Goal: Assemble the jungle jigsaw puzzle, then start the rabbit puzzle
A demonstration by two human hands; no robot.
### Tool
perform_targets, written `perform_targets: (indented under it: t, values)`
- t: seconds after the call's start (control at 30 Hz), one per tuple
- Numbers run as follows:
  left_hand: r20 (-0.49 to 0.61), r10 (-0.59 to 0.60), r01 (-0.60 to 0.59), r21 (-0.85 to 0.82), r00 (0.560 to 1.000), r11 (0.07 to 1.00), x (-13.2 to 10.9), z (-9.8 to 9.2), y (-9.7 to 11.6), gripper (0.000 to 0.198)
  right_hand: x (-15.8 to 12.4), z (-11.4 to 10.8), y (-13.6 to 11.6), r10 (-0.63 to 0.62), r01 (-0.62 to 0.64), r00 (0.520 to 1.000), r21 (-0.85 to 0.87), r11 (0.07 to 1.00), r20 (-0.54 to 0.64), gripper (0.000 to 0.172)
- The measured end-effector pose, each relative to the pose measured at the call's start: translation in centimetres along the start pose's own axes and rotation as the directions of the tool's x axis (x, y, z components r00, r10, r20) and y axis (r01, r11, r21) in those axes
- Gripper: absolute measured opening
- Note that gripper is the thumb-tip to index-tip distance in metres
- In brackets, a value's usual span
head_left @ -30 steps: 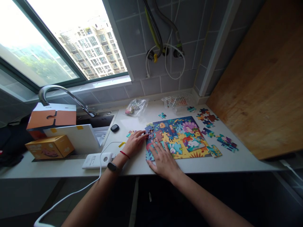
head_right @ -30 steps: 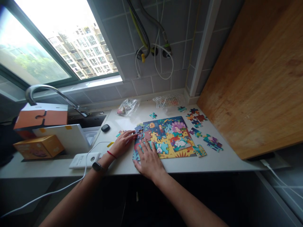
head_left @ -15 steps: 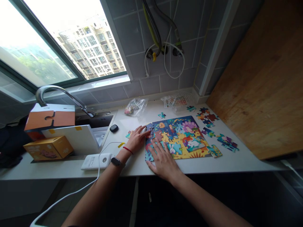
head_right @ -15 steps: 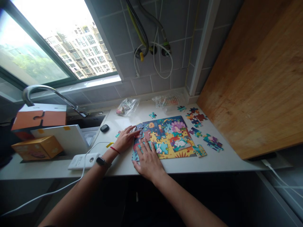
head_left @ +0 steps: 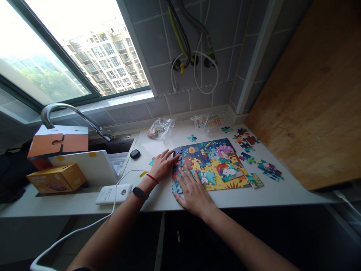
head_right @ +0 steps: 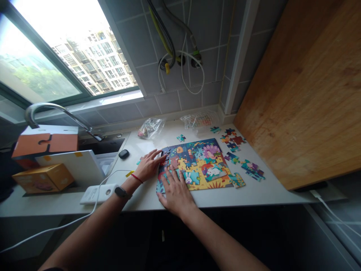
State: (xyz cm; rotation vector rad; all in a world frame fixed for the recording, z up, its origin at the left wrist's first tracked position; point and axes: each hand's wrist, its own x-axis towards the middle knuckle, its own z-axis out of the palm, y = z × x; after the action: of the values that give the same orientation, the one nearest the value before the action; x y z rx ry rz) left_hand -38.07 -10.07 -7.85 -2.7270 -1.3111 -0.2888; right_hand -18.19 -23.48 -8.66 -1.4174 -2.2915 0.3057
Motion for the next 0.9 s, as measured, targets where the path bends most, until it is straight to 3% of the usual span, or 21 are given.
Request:
perform_targets:
  t: [0.17,0.9]
  values:
    - [0.031,0.054,-0.056,0.04,0.998,0.998,-0.5,-0.5,-0.2,0.06,0.0,0.1,0.1,-0.002,0.002,1.0,0.003,1.0,-0.002,0.066]
    - [0.076,0.12,-0.128,0.119,0.99,0.985,-0.1,-0.8,-0.6,0.065,0.0,0.2,0.0,-0.002,0.002,1.0,-0.017,1.0,-0.025,0.062]
